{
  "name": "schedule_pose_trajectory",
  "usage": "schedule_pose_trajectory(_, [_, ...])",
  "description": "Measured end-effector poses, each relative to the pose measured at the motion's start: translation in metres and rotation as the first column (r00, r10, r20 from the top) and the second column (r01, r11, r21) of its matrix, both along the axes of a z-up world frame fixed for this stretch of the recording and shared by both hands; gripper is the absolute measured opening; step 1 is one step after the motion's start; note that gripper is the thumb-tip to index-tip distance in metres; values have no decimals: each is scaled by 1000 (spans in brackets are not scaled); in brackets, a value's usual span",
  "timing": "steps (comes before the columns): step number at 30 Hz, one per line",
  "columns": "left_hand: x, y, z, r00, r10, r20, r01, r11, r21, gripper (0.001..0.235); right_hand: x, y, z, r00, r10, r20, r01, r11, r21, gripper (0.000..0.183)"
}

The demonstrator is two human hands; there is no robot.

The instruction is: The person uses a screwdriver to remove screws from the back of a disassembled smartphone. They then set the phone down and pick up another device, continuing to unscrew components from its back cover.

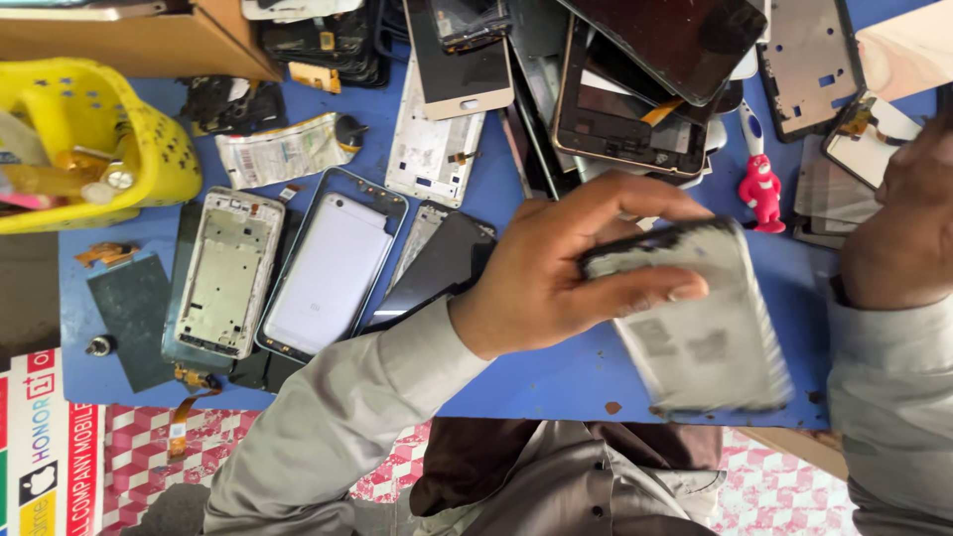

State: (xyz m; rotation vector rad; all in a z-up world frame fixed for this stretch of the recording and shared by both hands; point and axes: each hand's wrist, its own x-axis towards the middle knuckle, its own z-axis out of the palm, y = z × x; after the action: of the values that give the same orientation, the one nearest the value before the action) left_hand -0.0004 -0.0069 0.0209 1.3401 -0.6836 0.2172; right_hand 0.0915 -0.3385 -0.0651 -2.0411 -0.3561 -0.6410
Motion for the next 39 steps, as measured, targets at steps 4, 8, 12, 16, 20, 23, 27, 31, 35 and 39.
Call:
schedule_pose_trajectory(4, [3, -4, -3, 992, 45, 119, -70, 974, 215, 30, 18, -2, 5, 997, -54, -49, 48, 992, -118, 29])
schedule_pose_trajectory(8, [3, -11, -8, 993, 46, 111, -96, 857, 506, 24, 23, 8, 18, 998, 29, 48, -17, 973, -231, 33])
schedule_pose_trajectory(12, [2, -15, -12, 973, 84, 216, -199, 781, 592, 24, 22, 23, 43, 991, 73, 116, -29, 941, -337, 34])
schedule_pose_trajectory(16, [2, -14, -17, 944, 75, 321, -281, 694, 663, 27, 18, 34, 57, 976, 89, 199, 0, 914, -406, 31])
schedule_pose_trajectory(20, [3, -17, -21, 922, 34, 385, -331, 582, 743, 28, 18, 38, 62, 967, 101, 233, 15, 893, -450, 32])
schedule_pose_trajectory(23, [3, -19, -25, 907, -28, 420, -327, 579, 747, 27, 18, 37, 56, 982, 97, 162, -28, 925, -380, 31])
schedule_pose_trajectory(27, [-1, -23, -34, 915, -86, 393, -277, 575, 770, 23, 21, 35, 44, 992, 123, -10, -123, 981, -151, 29])
schedule_pose_trajectory(31, [-2, -24, -36, 901, -71, 428, -322, 551, 770, 19, 27, 38, 44, 968, 198, -154, -176, 974, 145, 35])
schedule_pose_trajectory(35, [0, -23, -32, 883, -85, 461, -379, 450, 809, 14, 25, 49, 53, 978, 155, -136, -145, 986, 84, 33])
schedule_pose_trajectory(39, [0, -20, -28, 871, -66, 487, -423, 406, 810, 14, 17, 58, 61, 974, 64, -216, -60, 998, 27, 29])
